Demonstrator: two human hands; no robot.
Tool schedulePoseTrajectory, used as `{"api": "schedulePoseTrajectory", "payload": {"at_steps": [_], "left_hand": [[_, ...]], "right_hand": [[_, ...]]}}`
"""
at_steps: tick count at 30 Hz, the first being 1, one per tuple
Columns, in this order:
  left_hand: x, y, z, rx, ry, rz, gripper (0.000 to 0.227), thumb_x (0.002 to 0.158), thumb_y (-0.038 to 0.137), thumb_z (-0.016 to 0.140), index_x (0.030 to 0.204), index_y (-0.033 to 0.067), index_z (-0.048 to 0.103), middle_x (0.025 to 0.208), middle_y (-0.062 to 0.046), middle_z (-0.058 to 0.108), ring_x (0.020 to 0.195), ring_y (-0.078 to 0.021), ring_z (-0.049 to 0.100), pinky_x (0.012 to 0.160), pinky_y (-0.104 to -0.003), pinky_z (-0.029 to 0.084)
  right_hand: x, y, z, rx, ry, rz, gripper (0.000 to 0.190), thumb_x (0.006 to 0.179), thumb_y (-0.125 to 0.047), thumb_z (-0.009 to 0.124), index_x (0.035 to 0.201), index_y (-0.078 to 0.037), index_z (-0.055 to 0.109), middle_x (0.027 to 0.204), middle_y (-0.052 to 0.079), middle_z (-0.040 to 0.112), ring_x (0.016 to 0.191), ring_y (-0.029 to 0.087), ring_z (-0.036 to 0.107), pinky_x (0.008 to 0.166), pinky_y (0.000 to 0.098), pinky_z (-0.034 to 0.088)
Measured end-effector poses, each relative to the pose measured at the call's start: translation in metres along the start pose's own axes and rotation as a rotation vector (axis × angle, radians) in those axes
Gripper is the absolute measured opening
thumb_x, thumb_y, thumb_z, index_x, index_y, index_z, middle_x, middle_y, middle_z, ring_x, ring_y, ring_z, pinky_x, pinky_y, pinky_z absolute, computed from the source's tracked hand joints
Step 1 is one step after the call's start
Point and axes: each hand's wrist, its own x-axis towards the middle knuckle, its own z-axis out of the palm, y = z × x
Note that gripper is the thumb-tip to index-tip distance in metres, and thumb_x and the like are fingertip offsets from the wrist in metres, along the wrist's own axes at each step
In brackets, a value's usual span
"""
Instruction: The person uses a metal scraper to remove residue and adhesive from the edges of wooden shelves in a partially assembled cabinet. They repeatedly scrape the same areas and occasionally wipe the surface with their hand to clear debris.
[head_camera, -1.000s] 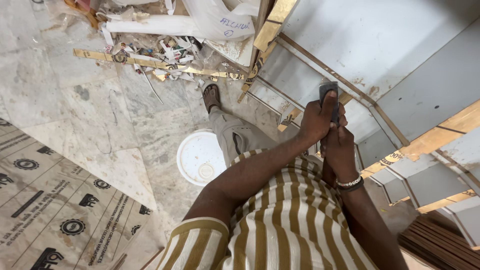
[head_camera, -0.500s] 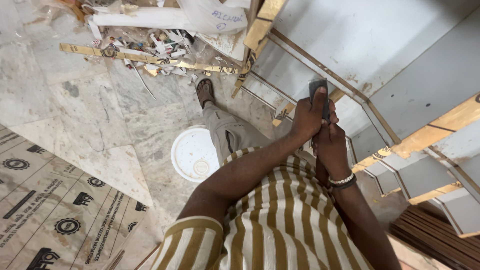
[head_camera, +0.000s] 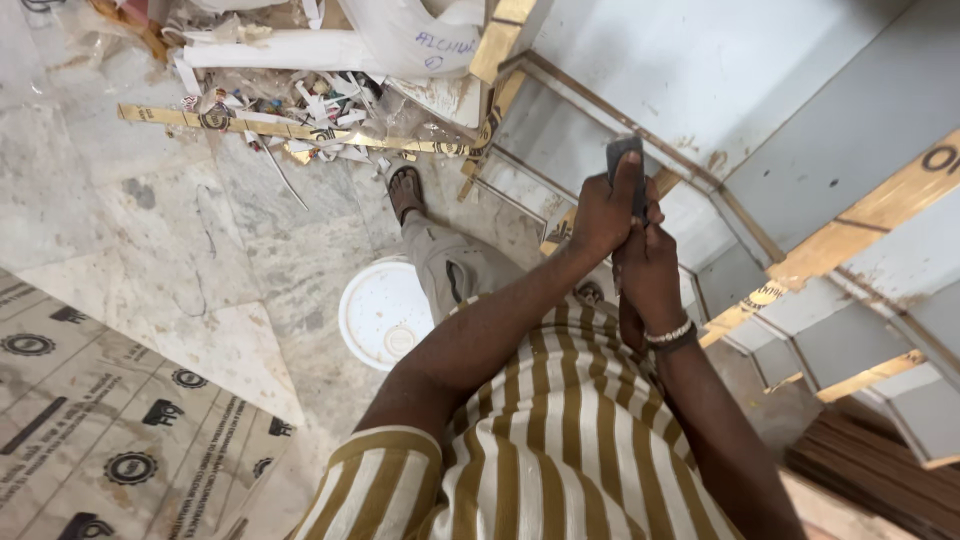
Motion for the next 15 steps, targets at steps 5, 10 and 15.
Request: {"api": "schedulePoseTrajectory", "payload": {"at_steps": [5,10,15], "left_hand": [[-0.009,-0.004,0.001,0.003,-0.017,0.001,0.059,0.108,0.046,0.044,0.081,-0.0025,0.065,0.061,-0.011,0.067,0.053,-0.017,0.067,0.049,-0.03,0.051],[0.002,-0.001,-0.002,-0.096,-0.031,-0.065,0.062,0.109,0.047,0.045,0.081,-0.0033,0.065,0.062,-0.011,0.066,0.057,-0.0182,0.068,0.054,-0.032,0.057],[-0.001,-0.006,0.002,-0.019,-0.051,-0.037,0.063,0.107,0.05,0.044,0.08,-0.0029,0.067,0.061,-0.011,0.067,0.057,-0.0186,0.07,0.052,-0.032,0.056]], "right_hand": [[-0.009,0.009,0.001,0.045,0.021,0.005,0.035,0.111,-0.024,0.041,0.088,-0.003,0.057,0.059,0.003,0.054,0.043,0.012,0.052,0.041,0.029,0.042],[0.0,0.003,0.001,0.005,0.005,-0.022,0.033,0.11,-0.022,0.042,0.085,-0.003,0.054,0.058,0.004,0.054,0.042,0.013,0.051,0.041,0.0299,0.042],[-0.006,0.007,0.0,0.084,0.02,0.001,0.035,0.11,-0.022,0.042,0.084,-0.003,0.054,0.058,0.002,0.051,0.042,0.012,0.049,0.04,0.0298,0.042]]}}
